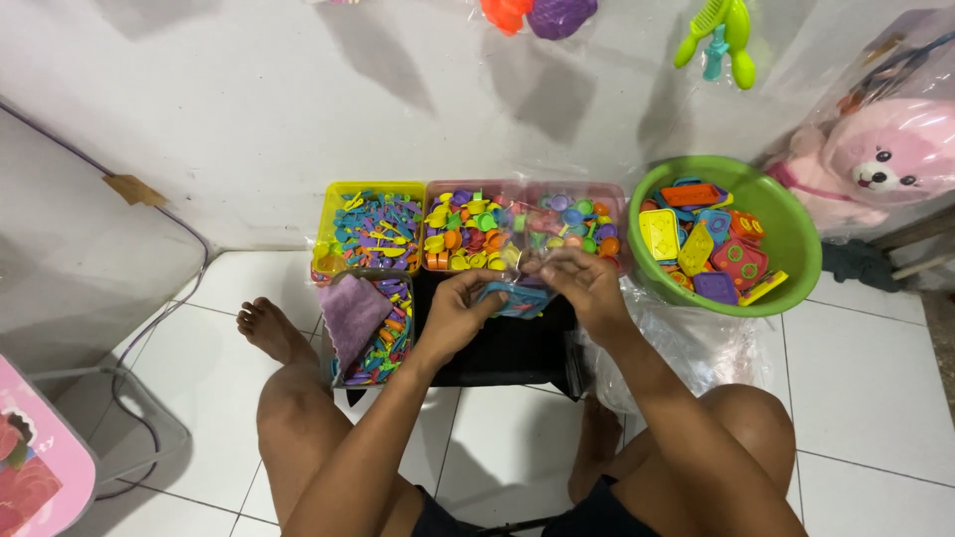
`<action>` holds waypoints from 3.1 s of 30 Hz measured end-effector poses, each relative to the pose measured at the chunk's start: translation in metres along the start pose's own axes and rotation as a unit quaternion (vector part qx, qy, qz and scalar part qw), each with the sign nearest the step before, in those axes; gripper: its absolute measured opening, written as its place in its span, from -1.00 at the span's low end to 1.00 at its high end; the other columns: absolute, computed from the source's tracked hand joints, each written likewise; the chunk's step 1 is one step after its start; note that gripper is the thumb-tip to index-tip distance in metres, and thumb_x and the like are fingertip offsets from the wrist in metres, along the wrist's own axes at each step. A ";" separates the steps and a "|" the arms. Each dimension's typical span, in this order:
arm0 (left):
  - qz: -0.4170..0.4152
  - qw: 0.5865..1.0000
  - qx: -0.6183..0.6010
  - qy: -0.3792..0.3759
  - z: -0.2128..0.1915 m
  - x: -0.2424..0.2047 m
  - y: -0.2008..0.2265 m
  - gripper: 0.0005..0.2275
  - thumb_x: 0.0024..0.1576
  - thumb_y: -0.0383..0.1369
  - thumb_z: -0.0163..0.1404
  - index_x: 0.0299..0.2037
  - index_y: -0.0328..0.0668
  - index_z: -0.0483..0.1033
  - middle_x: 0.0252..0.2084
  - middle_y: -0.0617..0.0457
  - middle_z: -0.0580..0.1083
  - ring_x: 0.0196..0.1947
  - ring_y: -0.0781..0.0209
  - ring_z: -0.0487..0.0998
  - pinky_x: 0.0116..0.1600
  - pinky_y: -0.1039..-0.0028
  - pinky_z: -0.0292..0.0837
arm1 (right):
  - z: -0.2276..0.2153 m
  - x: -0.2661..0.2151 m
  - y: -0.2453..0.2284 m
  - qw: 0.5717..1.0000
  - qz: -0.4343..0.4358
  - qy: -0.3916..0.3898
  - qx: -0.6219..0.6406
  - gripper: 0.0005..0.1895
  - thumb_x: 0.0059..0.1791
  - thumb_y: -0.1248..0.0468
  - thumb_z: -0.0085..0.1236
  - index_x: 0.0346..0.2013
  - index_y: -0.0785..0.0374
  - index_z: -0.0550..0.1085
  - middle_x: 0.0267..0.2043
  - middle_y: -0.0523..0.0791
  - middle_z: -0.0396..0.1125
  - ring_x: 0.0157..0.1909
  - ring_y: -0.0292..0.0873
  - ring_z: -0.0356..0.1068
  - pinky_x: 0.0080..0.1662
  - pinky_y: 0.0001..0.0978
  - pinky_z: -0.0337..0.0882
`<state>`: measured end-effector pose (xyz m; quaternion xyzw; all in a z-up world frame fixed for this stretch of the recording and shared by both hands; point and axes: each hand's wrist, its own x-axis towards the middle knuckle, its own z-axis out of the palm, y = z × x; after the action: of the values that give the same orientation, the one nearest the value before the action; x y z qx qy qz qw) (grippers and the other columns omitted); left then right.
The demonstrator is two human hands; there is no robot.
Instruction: Selecting small plastic toy pieces from bins and placing them into a plastic bag.
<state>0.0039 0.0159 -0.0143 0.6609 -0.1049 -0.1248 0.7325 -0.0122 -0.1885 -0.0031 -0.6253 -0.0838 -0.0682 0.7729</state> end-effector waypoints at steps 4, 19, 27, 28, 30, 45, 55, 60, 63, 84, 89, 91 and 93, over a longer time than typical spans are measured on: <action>-0.018 1.000 -0.001 -0.025 -0.001 -0.001 0.004 -0.61 0.08 -0.48 0.17 0.12 -0.43 0.49 -0.05 -0.28 0.52 0.05 -0.03 0.49 0.19 0.15 0.40 | 0.004 -0.003 -0.007 0.999 -0.009 0.016 -0.038 -0.83 -0.02 0.47 0.26 -0.15 0.48 0.54 -0.17 0.05 0.54 -0.12 -0.18 0.52 0.03 -0.27 0.56; 0.015 0.997 -0.060 -0.042 -0.025 0.009 0.006 -0.71 0.16 -0.40 0.17 0.05 -0.35 0.52 -0.11 -0.15 0.58 -0.07 0.17 0.57 0.10 0.30 0.51 | -0.005 -0.001 0.015 0.980 0.059 -0.129 -0.138 -0.84 -0.08 0.42 0.35 -0.21 0.37 0.64 -0.28 -0.01 0.57 -0.20 -0.26 0.47 -0.02 -0.27 0.52; 0.018 0.995 -0.096 0.019 -0.027 0.004 0.022 -0.86 0.20 -0.46 0.12 -0.13 -0.33 0.45 -0.30 -0.02 0.60 -0.29 0.33 0.59 -0.14 0.49 0.55 | -0.002 0.011 0.033 0.966 0.055 -0.177 -0.180 -0.60 -0.09 0.34 0.30 0.04 0.26 0.54 -0.06 -0.01 0.52 0.03 -0.11 0.41 0.09 -0.08 0.41; 0.025 0.993 -0.104 0.052 -0.027 0.003 0.026 -0.83 0.18 -0.48 0.12 -0.07 -0.32 0.46 -0.27 -0.04 0.61 -0.25 0.31 0.61 -0.07 0.50 0.56 | -0.010 0.016 0.046 0.961 0.079 -0.183 -0.190 -0.38 -0.16 0.41 0.30 0.20 0.21 0.40 0.12 0.06 0.41 0.17 0.02 0.34 0.18 0.00 0.34; 0.030 0.990 -0.111 0.085 -0.027 0.001 0.029 -0.78 0.17 -0.50 0.13 0.00 -0.31 0.47 -0.25 -0.06 0.63 -0.21 0.29 0.63 -0.01 0.52 0.56 | -0.021 0.019 0.077 0.956 0.105 -0.189 -0.199 -0.15 -0.22 0.47 0.31 0.35 0.15 0.26 0.30 0.13 0.30 0.31 0.16 0.27 0.26 0.07 0.27; 0.070 0.970 -0.097 0.210 -0.031 -0.002 0.035 -0.82 0.20 -0.51 0.08 -0.03 -0.39 0.61 -0.26 -0.19 0.64 -0.21 0.16 0.67 -0.06 0.39 0.64 | -0.005 -0.009 0.180 0.637 -0.308 -0.167 -0.686 -0.85 0.05 0.37 -0.01 -0.37 0.25 0.50 -0.37 -0.07 0.32 -0.28 -0.05 0.38 -0.18 -0.23 0.36; 0.052 0.952 -0.187 0.236 -0.009 -0.028 0.072 -0.82 0.15 -0.51 0.13 -0.08 -0.45 0.57 -0.26 -0.17 0.63 -0.25 0.05 0.69 -0.13 0.30 0.68 | -0.001 -0.007 0.115 0.740 -0.229 -0.202 -0.599 -0.96 -0.08 0.40 0.10 -0.35 0.24 0.46 -0.41 -0.08 0.33 -0.31 -0.01 0.39 -0.21 -0.19 0.36; 0.039 0.953 -0.197 0.226 -0.002 -0.030 0.091 -0.81 0.12 -0.50 0.15 -0.10 -0.45 0.56 -0.25 -0.22 0.63 -0.25 -0.02 0.70 -0.15 0.24 0.69 | -0.003 -0.006 0.153 0.687 -0.261 -0.214 -0.643 -0.94 -0.10 0.43 0.15 -0.34 0.26 0.51 -0.41 -0.05 0.36 -0.29 0.02 0.39 -0.16 -0.13 0.33; 0.030 0.952 -0.211 0.218 0.002 -0.028 0.098 -0.80 0.13 -0.51 0.14 -0.09 -0.48 0.55 -0.24 -0.24 0.62 -0.25 -0.03 0.69 -0.12 0.19 0.68 | -0.001 -0.007 0.165 0.631 -0.295 -0.219 -0.684 -0.95 -0.16 0.41 0.16 -0.43 0.23 0.52 -0.44 -0.06 0.38 -0.29 0.01 0.39 -0.10 -0.11 0.34; -0.029 0.968 -0.225 0.109 0.014 0.021 0.072 -0.74 0.13 -0.51 0.15 -0.01 -0.55 0.55 -0.21 -0.30 0.61 -0.25 -0.08 0.69 -0.16 0.23 0.67 | -0.034 0.031 -0.011 0.967 -0.078 0.185 -0.156 -0.73 -0.09 0.52 0.11 -0.13 0.28 0.57 -0.30 -0.12 0.38 -0.31 -0.29 0.41 -0.18 -0.48 0.49; -0.041 0.980 -0.182 0.070 0.032 0.025 0.079 -0.74 0.13 -0.49 0.15 0.00 -0.50 0.58 -0.30 -0.13 0.63 -0.33 0.14 0.68 -0.19 0.38 0.66 | -0.033 0.033 -0.094 0.968 -0.158 0.130 -0.147 -0.77 -0.09 0.55 0.21 -0.14 0.44 0.52 -0.23 0.01 0.42 -0.22 -0.23 0.48 -0.15 -0.40 0.56; -0.042 0.981 -0.182 0.057 0.038 0.023 0.081 -0.74 0.13 -0.48 0.15 -0.01 -0.48 0.59 -0.31 -0.14 0.63 -0.33 0.14 0.67 -0.19 0.38 0.66 | -0.024 0.033 -0.109 0.962 -0.190 0.108 -0.164 -0.78 -0.11 0.54 0.24 -0.17 0.42 0.53 -0.24 -0.02 0.43 -0.19 -0.24 0.47 -0.10 -0.40 0.52; -0.044 0.981 -0.181 0.048 0.043 0.023 0.081 -0.75 0.13 -0.48 0.16 -0.02 -0.47 0.60 -0.31 -0.15 0.63 -0.33 0.14 0.67 -0.20 0.37 0.66 | -0.019 0.036 -0.116 0.956 -0.218 0.083 -0.179 -0.79 -0.12 0.52 0.28 -0.19 0.40 0.55 -0.25 -0.04 0.44 -0.16 -0.25 0.46 -0.04 -0.40 0.49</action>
<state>0.0161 -0.0243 0.0703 0.5266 -0.0165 -0.1419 0.8380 -0.0006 -0.2311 0.1111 -0.7118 -0.1403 -0.3010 0.6189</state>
